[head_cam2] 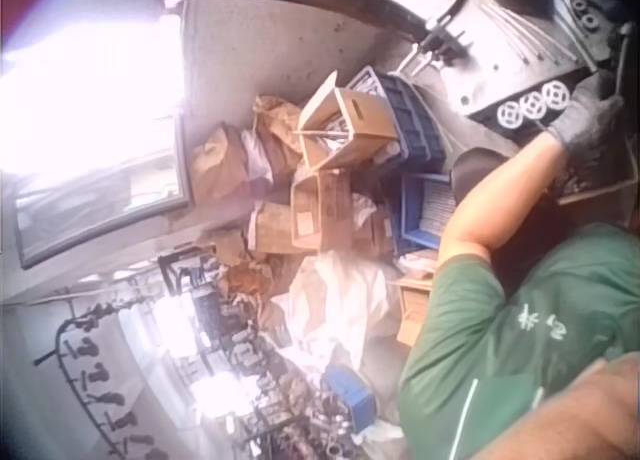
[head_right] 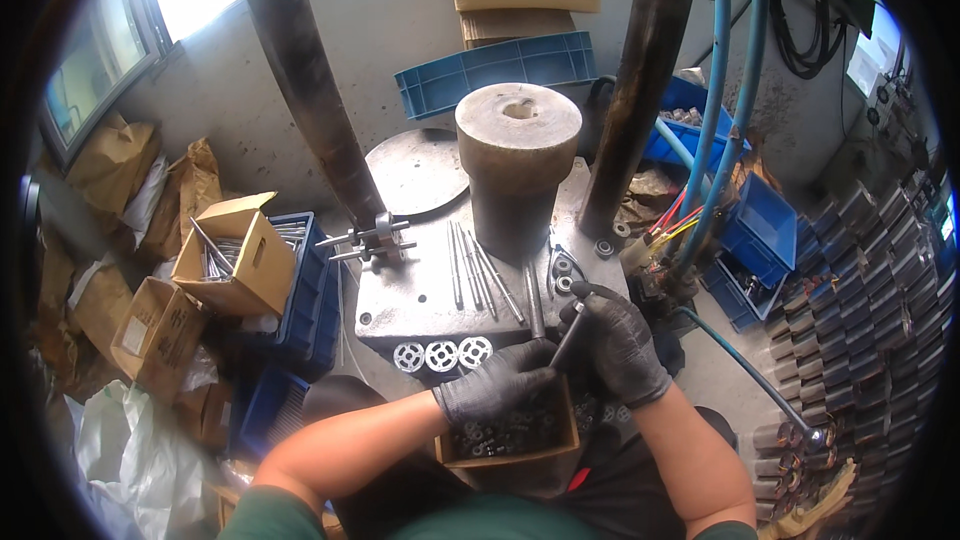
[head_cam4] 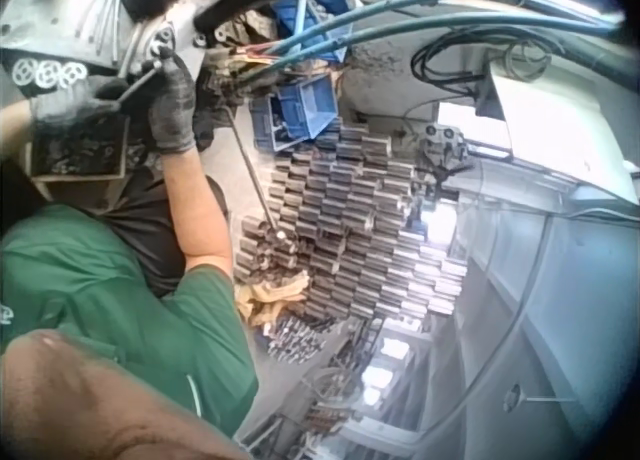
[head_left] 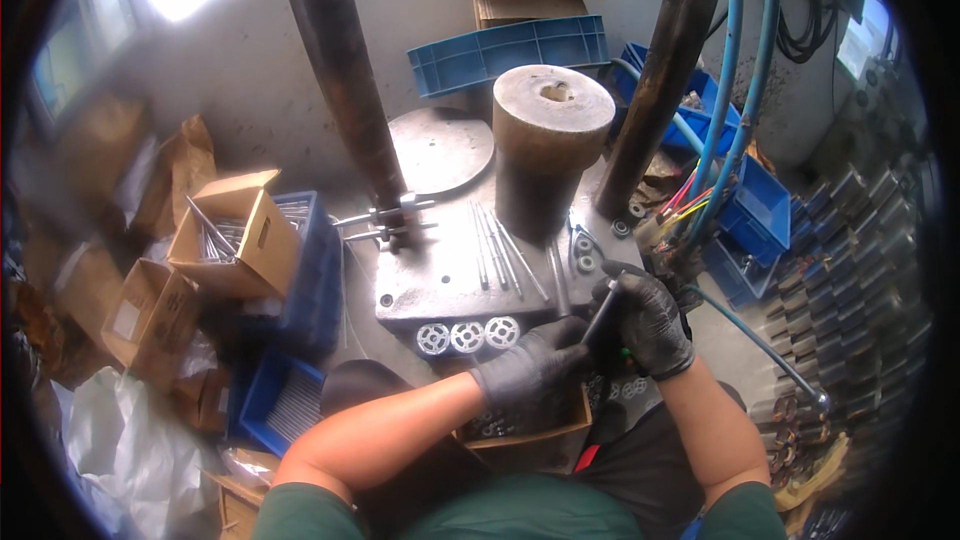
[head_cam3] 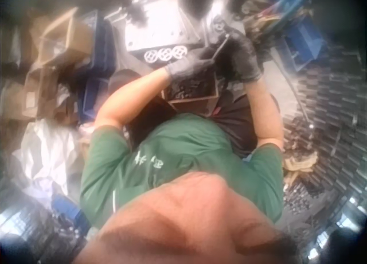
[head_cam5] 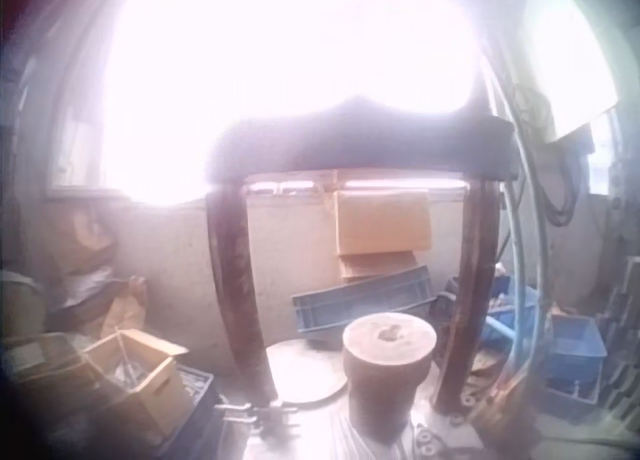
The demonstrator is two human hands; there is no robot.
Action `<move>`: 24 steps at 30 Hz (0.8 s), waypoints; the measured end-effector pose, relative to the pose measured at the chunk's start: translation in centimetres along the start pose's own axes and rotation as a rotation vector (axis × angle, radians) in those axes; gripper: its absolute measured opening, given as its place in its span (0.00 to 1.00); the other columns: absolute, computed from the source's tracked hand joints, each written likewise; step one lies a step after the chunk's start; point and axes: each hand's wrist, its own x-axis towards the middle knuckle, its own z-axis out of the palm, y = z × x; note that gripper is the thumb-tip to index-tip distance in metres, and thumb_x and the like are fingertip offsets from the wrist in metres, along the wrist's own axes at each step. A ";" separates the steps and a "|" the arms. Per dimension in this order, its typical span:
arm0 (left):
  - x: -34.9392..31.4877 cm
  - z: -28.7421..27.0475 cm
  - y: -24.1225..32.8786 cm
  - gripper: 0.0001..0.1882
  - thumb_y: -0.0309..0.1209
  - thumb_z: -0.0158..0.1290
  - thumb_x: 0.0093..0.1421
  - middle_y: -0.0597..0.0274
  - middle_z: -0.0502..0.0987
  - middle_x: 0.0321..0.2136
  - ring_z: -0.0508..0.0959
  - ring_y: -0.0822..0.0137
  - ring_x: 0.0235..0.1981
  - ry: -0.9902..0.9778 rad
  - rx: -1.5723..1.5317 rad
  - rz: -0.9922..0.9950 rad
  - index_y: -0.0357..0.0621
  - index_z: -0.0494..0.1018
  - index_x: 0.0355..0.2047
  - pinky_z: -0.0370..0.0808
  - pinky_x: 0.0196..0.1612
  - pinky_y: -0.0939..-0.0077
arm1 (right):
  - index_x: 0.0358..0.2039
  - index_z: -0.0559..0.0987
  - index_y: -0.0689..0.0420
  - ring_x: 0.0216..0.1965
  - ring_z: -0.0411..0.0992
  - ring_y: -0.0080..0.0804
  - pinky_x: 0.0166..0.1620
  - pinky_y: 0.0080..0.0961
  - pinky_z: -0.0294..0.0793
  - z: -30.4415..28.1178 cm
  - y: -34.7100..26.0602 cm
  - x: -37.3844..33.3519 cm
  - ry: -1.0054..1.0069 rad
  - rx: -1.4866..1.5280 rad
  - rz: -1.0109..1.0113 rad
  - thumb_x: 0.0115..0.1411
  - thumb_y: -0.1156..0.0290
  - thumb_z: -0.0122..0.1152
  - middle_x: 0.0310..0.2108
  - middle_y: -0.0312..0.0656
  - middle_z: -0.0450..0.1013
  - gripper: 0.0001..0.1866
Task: Operating an industrial press to process or assemble small metal components.
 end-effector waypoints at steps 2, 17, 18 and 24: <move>0.0 0.0 -0.3 0.22 0.41 0.52 0.75 0.57 0.77 0.47 0.77 0.69 0.47 0.013 0.010 0.065 0.39 0.68 0.62 0.77 0.52 0.71 | 0.57 0.74 0.62 0.34 0.79 0.31 0.39 0.29 0.81 -0.1 0.3 -0.2 0.020 -0.122 -0.036 0.73 0.53 0.57 0.36 0.41 0.77 0.25; -0.4 0.4 -2.3 0.20 0.41 0.52 0.75 0.56 0.77 0.49 0.76 0.67 0.53 0.083 0.177 0.169 0.41 0.70 0.59 0.74 0.57 0.67 | 0.54 0.75 0.58 0.35 0.78 0.24 0.40 0.22 0.79 -0.4 3.0 -1.6 0.012 -0.263 -0.141 0.77 0.55 0.48 0.38 0.39 0.79 0.20; -0.6 0.4 -2.4 0.20 0.40 0.52 0.75 0.57 0.78 0.50 0.76 0.68 0.53 0.093 0.229 0.151 0.41 0.70 0.59 0.74 0.57 0.67 | 0.52 0.75 0.58 0.35 0.78 0.24 0.40 0.22 0.79 -0.4 3.1 -1.6 0.027 -0.398 -0.169 0.77 0.56 0.48 0.37 0.39 0.79 0.18; -1.5 0.8 -2.3 0.20 0.39 0.53 0.74 0.57 0.78 0.50 0.75 0.68 0.55 0.106 0.102 0.180 0.40 0.70 0.60 0.74 0.59 0.68 | 0.51 0.76 0.59 0.30 0.76 0.23 0.37 0.21 0.77 0.4 2.1 -2.2 -0.015 -0.410 -0.125 0.76 0.60 0.49 0.35 0.41 0.80 0.16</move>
